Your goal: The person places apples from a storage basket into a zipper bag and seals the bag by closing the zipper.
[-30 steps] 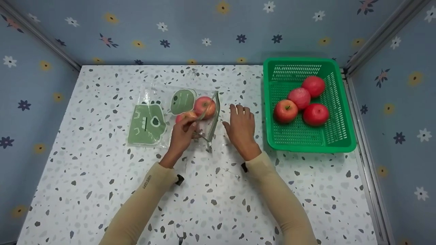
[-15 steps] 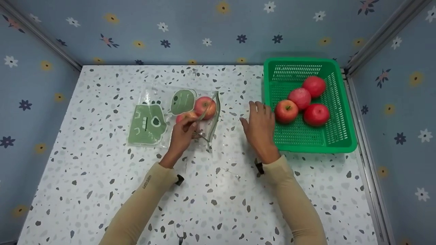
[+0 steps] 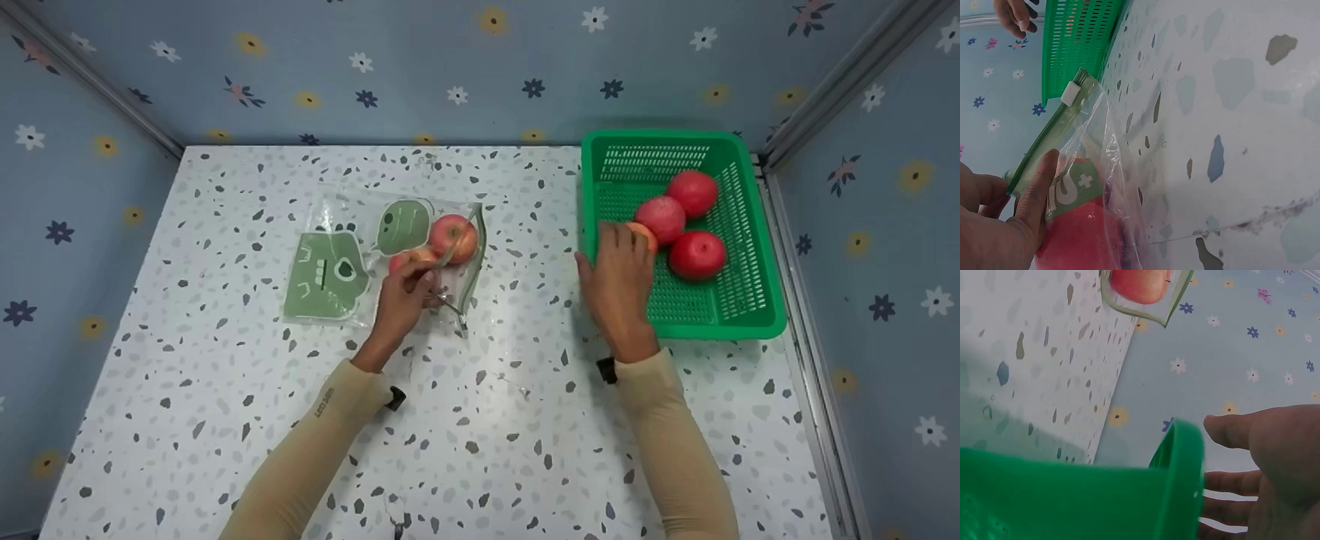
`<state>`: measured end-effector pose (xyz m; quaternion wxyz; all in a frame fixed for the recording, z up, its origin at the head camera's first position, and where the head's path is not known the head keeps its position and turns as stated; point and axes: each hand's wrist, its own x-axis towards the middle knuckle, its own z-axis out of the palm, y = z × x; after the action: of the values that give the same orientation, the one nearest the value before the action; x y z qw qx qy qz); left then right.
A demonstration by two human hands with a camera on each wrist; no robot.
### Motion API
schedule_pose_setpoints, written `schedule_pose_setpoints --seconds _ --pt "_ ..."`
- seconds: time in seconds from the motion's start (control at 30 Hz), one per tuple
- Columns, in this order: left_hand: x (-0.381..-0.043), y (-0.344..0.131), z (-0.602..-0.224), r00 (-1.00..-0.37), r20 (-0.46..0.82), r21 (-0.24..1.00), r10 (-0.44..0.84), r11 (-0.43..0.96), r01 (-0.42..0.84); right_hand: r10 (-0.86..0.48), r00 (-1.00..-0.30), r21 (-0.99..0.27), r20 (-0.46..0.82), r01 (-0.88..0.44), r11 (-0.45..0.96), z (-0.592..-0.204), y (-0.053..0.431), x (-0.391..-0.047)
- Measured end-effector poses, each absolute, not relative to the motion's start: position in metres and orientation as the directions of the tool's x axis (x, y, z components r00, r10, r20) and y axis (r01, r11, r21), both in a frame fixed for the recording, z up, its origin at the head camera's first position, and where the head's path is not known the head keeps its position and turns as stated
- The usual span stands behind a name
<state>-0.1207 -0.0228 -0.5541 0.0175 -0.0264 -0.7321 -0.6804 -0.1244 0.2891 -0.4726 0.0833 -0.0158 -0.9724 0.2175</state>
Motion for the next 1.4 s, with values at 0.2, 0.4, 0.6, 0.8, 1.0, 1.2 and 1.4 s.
schedule_pose_setpoints --seconds 0.2,0.4,0.6,0.8,1.0,1.2,1.4 --pt "-0.120 -0.023 -0.554 -0.998 0.057 0.995 0.017 0.084 0.058 0.077 -0.980 -0.431 0.183 -0.009 0.902 -0.474 0.300 -0.123" --pt "-0.120 -0.023 -0.553 -0.999 0.046 0.995 0.020 0.083 0.047 0.077 -0.982 -0.421 0.174 -0.004 0.907 -0.475 0.310 -0.123" --pt "-0.119 -0.023 -0.553 -0.999 0.035 0.997 0.019 0.074 0.037 0.076 -0.984 -0.401 0.164 0.003 0.916 -0.477 0.321 -0.121" --pt "-0.120 -0.024 -0.554 -1.000 0.021 0.997 0.020 0.079 0.023 0.069 -0.988 -0.376 0.138 0.012 0.927 -0.476 0.332 -0.120" --pt "-0.121 -0.024 -0.554 -0.999 0.044 0.992 0.007 0.115 0.045 0.069 -0.993 -0.351 0.097 0.031 0.936 -0.471 0.340 -0.120" --pt "-0.121 -0.024 -0.555 -0.999 0.044 0.997 0.019 0.068 0.046 0.041 -0.991 -0.316 0.124 -0.001 0.949 -0.470 0.347 -0.122" --pt "-0.121 -0.025 -0.553 -0.999 0.041 0.996 0.019 0.076 0.043 -0.003 -0.995 -0.286 0.105 -0.033 0.958 -0.464 0.352 -0.127"
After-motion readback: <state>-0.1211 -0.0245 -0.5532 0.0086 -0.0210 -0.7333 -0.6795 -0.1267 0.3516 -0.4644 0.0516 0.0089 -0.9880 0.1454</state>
